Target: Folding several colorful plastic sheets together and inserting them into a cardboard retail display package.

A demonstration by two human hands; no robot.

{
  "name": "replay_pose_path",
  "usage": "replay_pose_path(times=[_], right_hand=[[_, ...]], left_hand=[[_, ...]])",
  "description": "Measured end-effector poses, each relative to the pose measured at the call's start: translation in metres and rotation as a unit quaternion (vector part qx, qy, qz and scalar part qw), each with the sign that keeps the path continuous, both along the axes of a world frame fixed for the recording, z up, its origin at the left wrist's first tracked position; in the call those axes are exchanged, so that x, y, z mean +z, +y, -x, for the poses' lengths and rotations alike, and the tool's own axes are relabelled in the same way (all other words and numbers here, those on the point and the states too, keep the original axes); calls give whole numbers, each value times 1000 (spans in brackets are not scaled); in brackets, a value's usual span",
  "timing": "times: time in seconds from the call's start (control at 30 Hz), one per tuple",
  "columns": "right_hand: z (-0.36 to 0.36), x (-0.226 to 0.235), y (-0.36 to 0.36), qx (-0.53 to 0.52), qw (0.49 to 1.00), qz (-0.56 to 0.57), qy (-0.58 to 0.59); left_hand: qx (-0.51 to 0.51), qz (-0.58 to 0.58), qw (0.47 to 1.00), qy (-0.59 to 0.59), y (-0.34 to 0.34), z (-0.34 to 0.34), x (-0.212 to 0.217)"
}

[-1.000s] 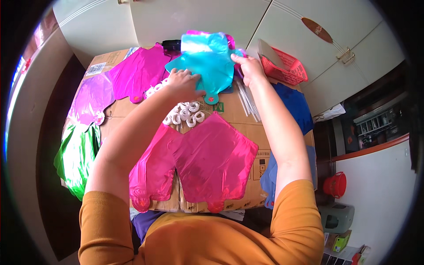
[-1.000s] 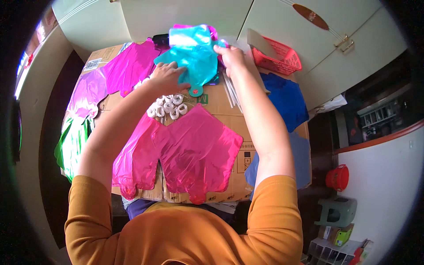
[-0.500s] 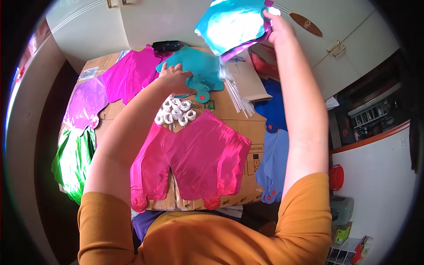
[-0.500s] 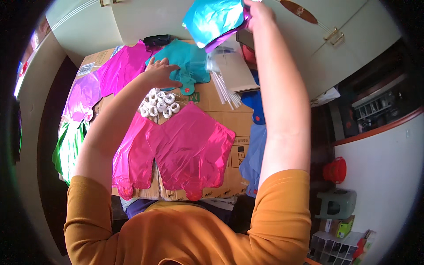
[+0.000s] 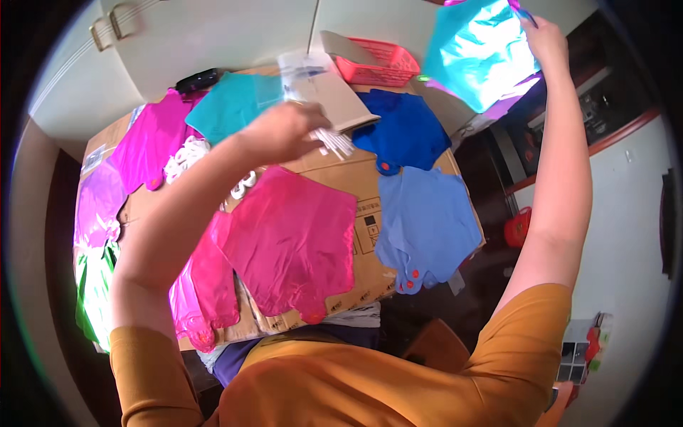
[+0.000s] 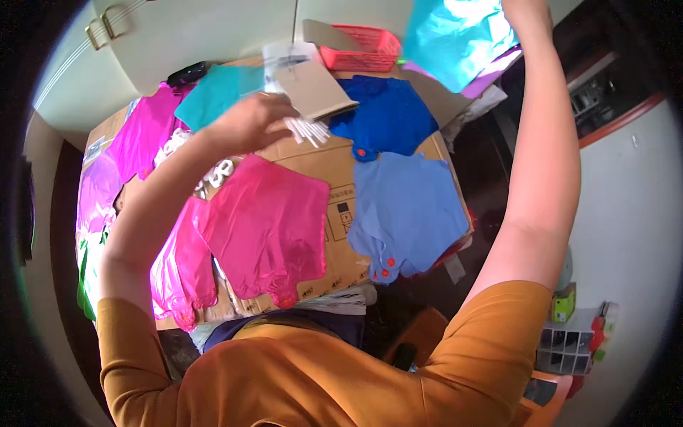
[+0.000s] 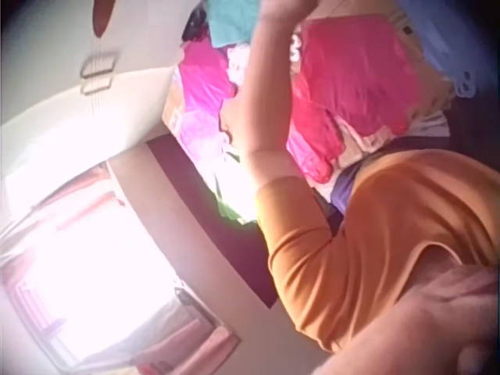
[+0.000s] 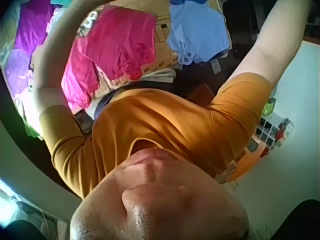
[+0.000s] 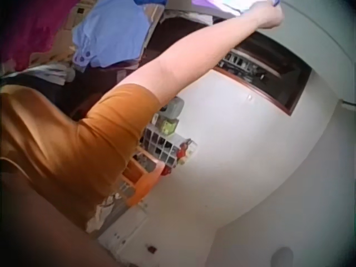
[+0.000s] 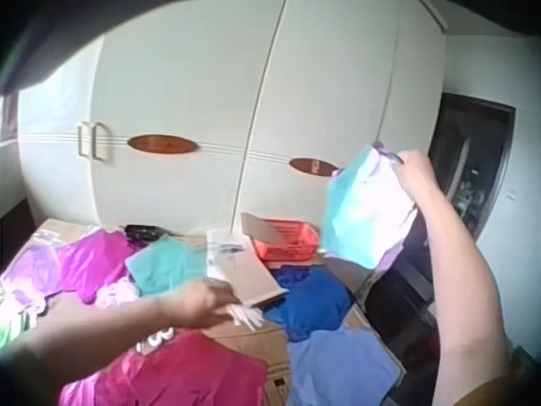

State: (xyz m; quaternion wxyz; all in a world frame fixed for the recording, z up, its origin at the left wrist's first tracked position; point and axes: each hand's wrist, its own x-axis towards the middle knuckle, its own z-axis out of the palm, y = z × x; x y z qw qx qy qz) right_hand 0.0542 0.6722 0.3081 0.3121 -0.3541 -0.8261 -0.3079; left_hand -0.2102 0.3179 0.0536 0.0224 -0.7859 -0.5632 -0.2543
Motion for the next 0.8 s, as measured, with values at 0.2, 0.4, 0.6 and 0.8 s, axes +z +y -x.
replay_pose_path(times=[0.2,0.4,0.6,0.8], right_hand=[[14,-139,-124,210,973,90,13],[1,-282,-130,296,908,294,26],[5,-310,-108,258,817,504,105],[7,-285,-117,207,759,611,87]], left_hand=[[-123,-15,989,78,74,-69,-61],[-135,-34,987,83,106,-75,-79],[-16,154,972,-179,115,-78,-54],[74,260,911,-311,134,-63,-54]])
